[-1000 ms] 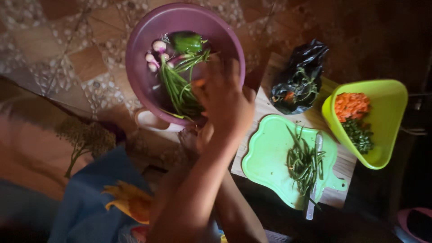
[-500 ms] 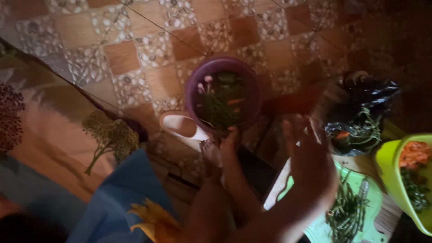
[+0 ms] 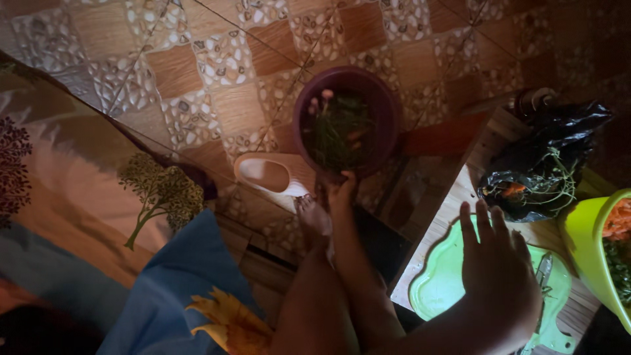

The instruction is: The person chops green beans on a cutting board using a knife, transfers them into a bowl containing chopped carrots and peppers, and then washes spring onions in a separate bowl of water before returning to chop the beans.

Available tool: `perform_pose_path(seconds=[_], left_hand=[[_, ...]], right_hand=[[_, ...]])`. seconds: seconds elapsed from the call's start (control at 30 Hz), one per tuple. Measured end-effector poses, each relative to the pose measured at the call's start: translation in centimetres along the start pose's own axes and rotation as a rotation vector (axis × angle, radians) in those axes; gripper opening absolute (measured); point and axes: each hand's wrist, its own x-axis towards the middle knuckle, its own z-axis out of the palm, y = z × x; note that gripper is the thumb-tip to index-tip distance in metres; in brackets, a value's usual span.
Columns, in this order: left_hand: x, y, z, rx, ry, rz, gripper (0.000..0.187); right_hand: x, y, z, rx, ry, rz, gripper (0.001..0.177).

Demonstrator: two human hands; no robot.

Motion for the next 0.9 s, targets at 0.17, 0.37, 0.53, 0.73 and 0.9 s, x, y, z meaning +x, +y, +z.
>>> perform_pose_path(seconds=[0.17, 0.37, 0.53, 0.73, 0.9], left_hand=[[1.0, -1.0, 0.3, -0.126, -0.029, -0.035, 0.060], [3.0, -2.5, 0.6, -0.246, 0.537, 0.062, 0.057], [1.2, -4.7, -3.0, -0.533, 0.503, 0.238, 0.036], [0.8, -2.9, -1.3, -0.385, 0.664, 0.309, 0.028], [3.0, -0.2, 5.9, -0.302, 0.454, 0.248, 0.020]], right_hand=[[-1.1, 2.0, 1.3, 0.014, -0.037, 0.110, 0.036], [-13.3, -4.8, 1.2, -0.352, -0.203, 0.172, 0.038], [-31.1, -10.4, 6.9, -0.880, -0.638, 0.064, 0.039], [-46.8, -24.2, 5.0, -1.434, -0.762, -0.428, 0.033], [-49.7, -33.8, -3.0, -1.689, -0.005, -0.663, 0.028]])
